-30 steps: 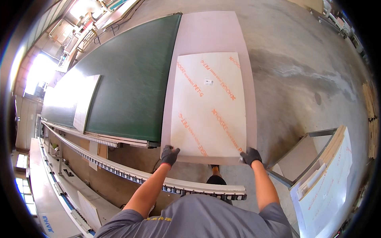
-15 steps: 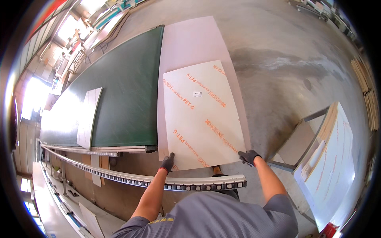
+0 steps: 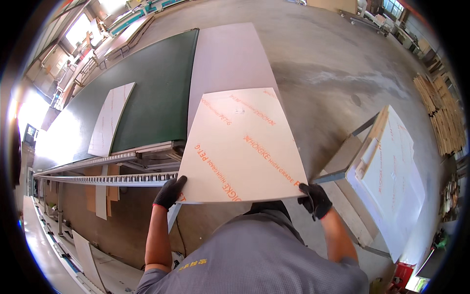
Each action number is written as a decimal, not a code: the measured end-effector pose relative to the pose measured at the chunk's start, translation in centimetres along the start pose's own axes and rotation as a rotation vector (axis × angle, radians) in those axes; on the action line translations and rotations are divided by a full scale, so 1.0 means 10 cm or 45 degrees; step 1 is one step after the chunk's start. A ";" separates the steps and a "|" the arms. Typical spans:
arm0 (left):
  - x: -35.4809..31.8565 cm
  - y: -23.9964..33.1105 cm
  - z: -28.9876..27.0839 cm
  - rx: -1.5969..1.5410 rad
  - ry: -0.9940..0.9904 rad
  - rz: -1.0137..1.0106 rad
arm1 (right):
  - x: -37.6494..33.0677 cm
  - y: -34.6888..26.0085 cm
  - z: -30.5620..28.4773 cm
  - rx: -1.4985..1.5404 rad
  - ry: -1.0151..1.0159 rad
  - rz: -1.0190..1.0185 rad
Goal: The person picks up large white plastic sheets from a table and places them onto a cutting machine. They align the sheets and push them through the machine to trim the edges. The person repeats this process for multiple sheets, handling them one at a time.
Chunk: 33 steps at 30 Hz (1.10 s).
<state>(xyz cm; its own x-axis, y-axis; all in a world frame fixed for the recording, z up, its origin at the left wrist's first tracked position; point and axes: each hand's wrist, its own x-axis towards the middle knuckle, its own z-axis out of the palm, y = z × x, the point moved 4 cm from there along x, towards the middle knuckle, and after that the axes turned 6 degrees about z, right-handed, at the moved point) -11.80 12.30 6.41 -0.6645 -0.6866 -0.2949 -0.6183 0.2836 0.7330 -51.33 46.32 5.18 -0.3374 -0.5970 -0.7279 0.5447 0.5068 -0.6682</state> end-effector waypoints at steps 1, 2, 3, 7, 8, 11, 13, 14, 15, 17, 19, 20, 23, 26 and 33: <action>-0.20 0.12 -0.01 -0.083 0.043 -0.081 | -0.22 0.12 0.05 0.094 0.003 -0.056; -0.41 0.22 0.04 -0.162 0.085 -0.171 | -0.42 0.23 0.03 0.082 -0.018 -0.015; -0.56 0.24 0.10 -0.242 0.124 -0.260 | -0.57 0.32 0.01 0.072 -0.038 0.027; -0.84 0.19 0.33 -0.308 0.006 -0.380 | -0.93 0.58 0.00 0.048 0.016 0.004; -0.83 0.03 0.37 -0.107 0.059 -0.241 | -0.91 0.67 0.02 0.063 0.066 0.003; -0.98 -0.10 0.64 -0.243 0.134 -0.229 | -0.68 1.14 -0.26 0.030 0.060 0.011; -1.08 -0.15 0.74 -0.247 0.154 -0.177 | -0.93 0.94 -0.11 -0.075 0.024 0.076; -1.08 -0.20 0.85 -0.335 0.187 -0.085 | -0.94 0.96 -0.13 -0.094 0.057 0.063; -1.11 -0.21 0.96 -0.262 0.196 -0.071 | -0.92 1.00 -0.18 -0.115 0.082 0.045; -1.16 -0.21 1.14 -0.120 0.221 -0.032 | -0.83 1.14 -0.39 -0.174 0.018 0.136; -1.13 -0.28 1.40 -0.253 0.203 -0.020 | -0.76 1.28 -0.59 -0.186 0.045 0.060; -1.11 -0.18 1.52 -0.342 0.178 -0.042 | -0.65 1.47 -0.74 -0.147 0.021 0.034; -0.80 0.02 1.84 -0.690 0.249 -0.063 | -0.44 1.91 -1.23 -0.024 -0.049 0.057; -0.54 0.16 2.24 -1.147 0.434 -0.142 | -0.82 1.70 -1.42 -0.077 -0.027 -0.004; 0.05 1.21 3.12 -0.882 0.317 -0.027 | -1.41 1.63 -2.58 -0.060 0.151 -0.080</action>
<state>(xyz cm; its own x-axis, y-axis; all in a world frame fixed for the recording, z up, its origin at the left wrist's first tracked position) -32.70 36.23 -4.01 -0.4896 -0.8422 -0.2257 -0.1684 -0.1627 0.9722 -57.49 79.08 0.55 -0.4597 -0.5520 -0.6956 0.4842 0.5008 -0.7174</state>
